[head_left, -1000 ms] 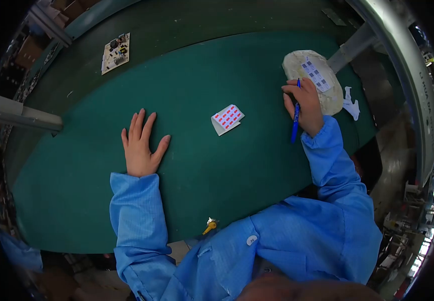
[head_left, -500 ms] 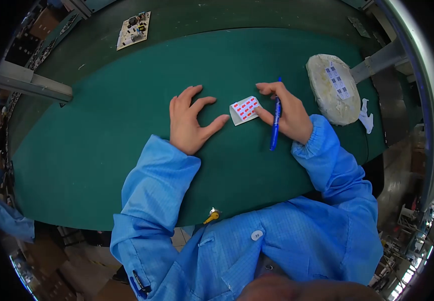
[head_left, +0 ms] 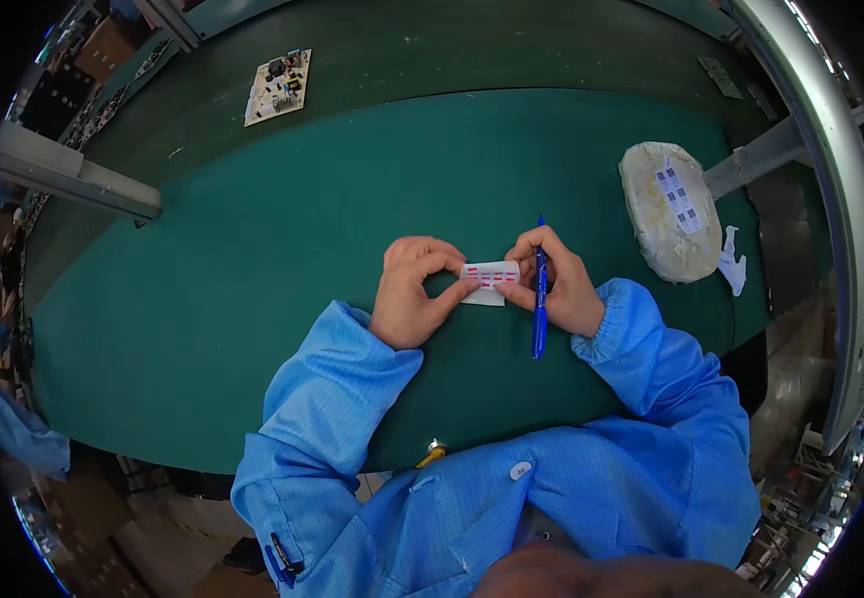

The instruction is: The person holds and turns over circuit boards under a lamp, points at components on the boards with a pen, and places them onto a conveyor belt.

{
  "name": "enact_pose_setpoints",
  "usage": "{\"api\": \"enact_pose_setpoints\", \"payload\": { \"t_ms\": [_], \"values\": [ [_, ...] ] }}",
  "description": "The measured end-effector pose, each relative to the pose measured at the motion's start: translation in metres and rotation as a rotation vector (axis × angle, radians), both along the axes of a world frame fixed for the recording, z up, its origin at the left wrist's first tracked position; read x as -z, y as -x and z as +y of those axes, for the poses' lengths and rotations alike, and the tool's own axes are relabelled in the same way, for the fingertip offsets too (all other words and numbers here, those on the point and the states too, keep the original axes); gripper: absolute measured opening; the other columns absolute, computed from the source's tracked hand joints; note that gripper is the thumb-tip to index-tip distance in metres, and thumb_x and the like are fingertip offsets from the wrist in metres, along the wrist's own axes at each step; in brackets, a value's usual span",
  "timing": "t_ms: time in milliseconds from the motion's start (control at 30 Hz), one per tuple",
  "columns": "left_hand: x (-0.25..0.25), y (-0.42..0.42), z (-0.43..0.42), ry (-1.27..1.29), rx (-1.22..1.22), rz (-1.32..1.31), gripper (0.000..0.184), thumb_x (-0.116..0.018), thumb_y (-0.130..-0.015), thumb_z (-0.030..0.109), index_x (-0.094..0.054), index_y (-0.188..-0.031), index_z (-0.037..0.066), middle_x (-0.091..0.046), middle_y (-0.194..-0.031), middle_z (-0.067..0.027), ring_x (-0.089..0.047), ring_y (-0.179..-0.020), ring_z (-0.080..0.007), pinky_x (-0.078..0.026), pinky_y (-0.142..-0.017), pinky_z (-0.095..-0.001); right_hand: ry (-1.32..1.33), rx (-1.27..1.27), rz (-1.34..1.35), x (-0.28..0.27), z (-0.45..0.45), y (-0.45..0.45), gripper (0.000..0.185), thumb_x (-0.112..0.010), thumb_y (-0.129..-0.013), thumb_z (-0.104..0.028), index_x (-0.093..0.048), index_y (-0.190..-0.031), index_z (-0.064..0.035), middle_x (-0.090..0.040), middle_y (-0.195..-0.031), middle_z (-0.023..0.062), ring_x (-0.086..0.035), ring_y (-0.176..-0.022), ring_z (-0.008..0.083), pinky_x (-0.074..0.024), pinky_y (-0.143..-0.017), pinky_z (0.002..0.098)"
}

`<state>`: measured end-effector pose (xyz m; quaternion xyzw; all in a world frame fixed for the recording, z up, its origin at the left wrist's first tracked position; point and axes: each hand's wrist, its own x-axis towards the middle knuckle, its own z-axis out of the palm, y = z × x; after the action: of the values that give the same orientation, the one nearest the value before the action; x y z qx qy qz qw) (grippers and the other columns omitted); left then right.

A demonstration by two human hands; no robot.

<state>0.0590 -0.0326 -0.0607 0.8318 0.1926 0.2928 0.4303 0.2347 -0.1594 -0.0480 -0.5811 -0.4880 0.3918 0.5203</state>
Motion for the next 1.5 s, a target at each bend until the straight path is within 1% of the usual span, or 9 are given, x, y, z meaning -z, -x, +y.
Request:
{"api": "enact_pose_setpoints", "payload": {
  "t_ms": [100, 300, 633, 733, 800, 1133, 1333, 1400, 1500],
  "values": [
    [-0.002, 0.005, 0.000, 0.114, 0.002, 0.064, 0.014, -0.075, -0.071, 0.015, -0.067, -0.080, 0.007, -0.063, -0.090, -0.0037, -0.054, -0.094, -0.0216, -0.036, -0.088, -0.0346, 0.039, -0.040, -0.028, -0.007, -0.002, 0.001, 0.035, -0.073, -0.077, -0.008, -0.047, -0.099, -0.0044, -0.056, -0.077, 0.0042, -0.053, -0.067, 0.0058, -0.0443, -0.058, 0.0211],
    [-0.002, 0.006, 0.000, 0.062, 0.075, 0.053, 0.013, -0.074, -0.073, 0.015, -0.067, -0.082, 0.007, -0.063, -0.090, -0.0038, -0.055, -0.093, -0.0211, -0.036, -0.088, -0.0341, -0.104, 0.033, -0.031, -0.003, 0.002, 0.002, 0.030, -0.072, -0.079, -0.008, -0.049, -0.097, -0.0044, -0.056, -0.080, 0.0024, -0.052, -0.071, 0.0060, -0.0441, -0.062, 0.0210],
    [-0.014, 0.003, -0.006, 0.131, 0.078, 0.065, 0.014, -0.072, -0.076, 0.016, -0.069, -0.086, 0.008, -0.066, -0.087, -0.0043, -0.057, -0.088, -0.0203, -0.038, -0.086, -0.0334, -0.045, -0.005, -0.026, -0.004, -0.002, 0.000, 0.023, -0.068, -0.081, -0.007, -0.050, -0.095, -0.0041, -0.055, -0.081, 0.0026, -0.053, -0.071, 0.0068, -0.0450, -0.064, 0.0220],
    [-0.011, -0.005, -0.009, 0.212, 0.062, 0.087, 0.013, -0.072, -0.076, 0.017, -0.070, -0.086, 0.008, -0.066, -0.083, -0.0045, -0.057, -0.084, -0.0200, -0.038, -0.085, -0.0326, -0.044, -0.010, -0.036, -0.002, -0.004, -0.011, 0.024, -0.068, -0.080, -0.007, -0.051, -0.096, -0.0039, -0.057, -0.081, 0.0032, -0.055, -0.073, 0.0082, -0.0463, -0.066, 0.0228],
    [-0.013, -0.012, -0.012, 0.238, 0.046, 0.137, 0.012, -0.071, -0.077, 0.018, -0.070, -0.084, 0.008, -0.066, -0.080, -0.0043, -0.057, -0.082, -0.0192, -0.039, -0.083, -0.0320, 0.015, -0.088, -0.017, -0.001, -0.005, -0.021, 0.025, -0.067, -0.081, -0.002, -0.049, -0.098, -0.0031, -0.059, -0.091, 0.0078, -0.057, -0.081, 0.0120, -0.0472, -0.073, 0.0259],
    [-0.018, -0.016, -0.017, 0.180, 0.098, 0.154, 0.010, -0.068, -0.080, 0.016, -0.068, -0.080, 0.007, -0.064, -0.077, -0.0045, -0.056, -0.080, -0.0191, -0.039, -0.080, -0.0318, -0.040, -0.074, 0.002, -0.006, -0.006, -0.019, 0.020, -0.066, -0.082, -0.002, -0.049, -0.093, -0.0029, -0.061, -0.087, 0.0085, -0.059, -0.081, 0.0122, -0.0489, -0.072, 0.0268],
    [-0.020, -0.013, -0.015, 0.432, 0.135, 0.134, 0.012, -0.068, -0.080, 0.015, -0.064, -0.077, 0.004, -0.060, -0.072, -0.0048, -0.053, -0.076, -0.0154, -0.041, -0.073, -0.0289, -0.025, -0.092, 0.085, -0.003, -0.006, -0.025, 0.019, -0.065, -0.082, 0.000, -0.049, -0.091, -0.0028, -0.060, -0.086, 0.0082, -0.059, -0.082, 0.0122, -0.0492, -0.074, 0.0259],
    [-0.010, -0.015, -0.013, 0.529, 0.113, 0.122, 0.014, -0.068, -0.081, 0.015, -0.064, -0.078, 0.001, -0.059, -0.071, -0.0032, -0.052, -0.072, -0.0108, -0.041, -0.068, -0.0261, -0.027, -0.044, 0.141, 0.004, -0.005, -0.032, 0.018, -0.068, -0.081, -0.005, -0.053, -0.091, -0.0033, -0.060, -0.083, 0.0036, -0.058, -0.080, 0.0089, -0.0495, -0.072, 0.0253],
    [-0.010, -0.017, -0.013, 0.624, 0.132, 0.099, 0.016, -0.067, -0.084, 0.015, -0.064, -0.079, 0.000, -0.060, -0.073, -0.0015, -0.050, -0.066, -0.0066, -0.041, -0.063, -0.0228, -0.021, -0.032, 0.143, 0.000, -0.005, -0.036, 0.019, -0.068, -0.081, -0.004, -0.051, -0.090, -0.0035, -0.060, -0.084, 0.0042, -0.058, -0.080, 0.0090, -0.0498, -0.072, 0.0253]
  ]
}}
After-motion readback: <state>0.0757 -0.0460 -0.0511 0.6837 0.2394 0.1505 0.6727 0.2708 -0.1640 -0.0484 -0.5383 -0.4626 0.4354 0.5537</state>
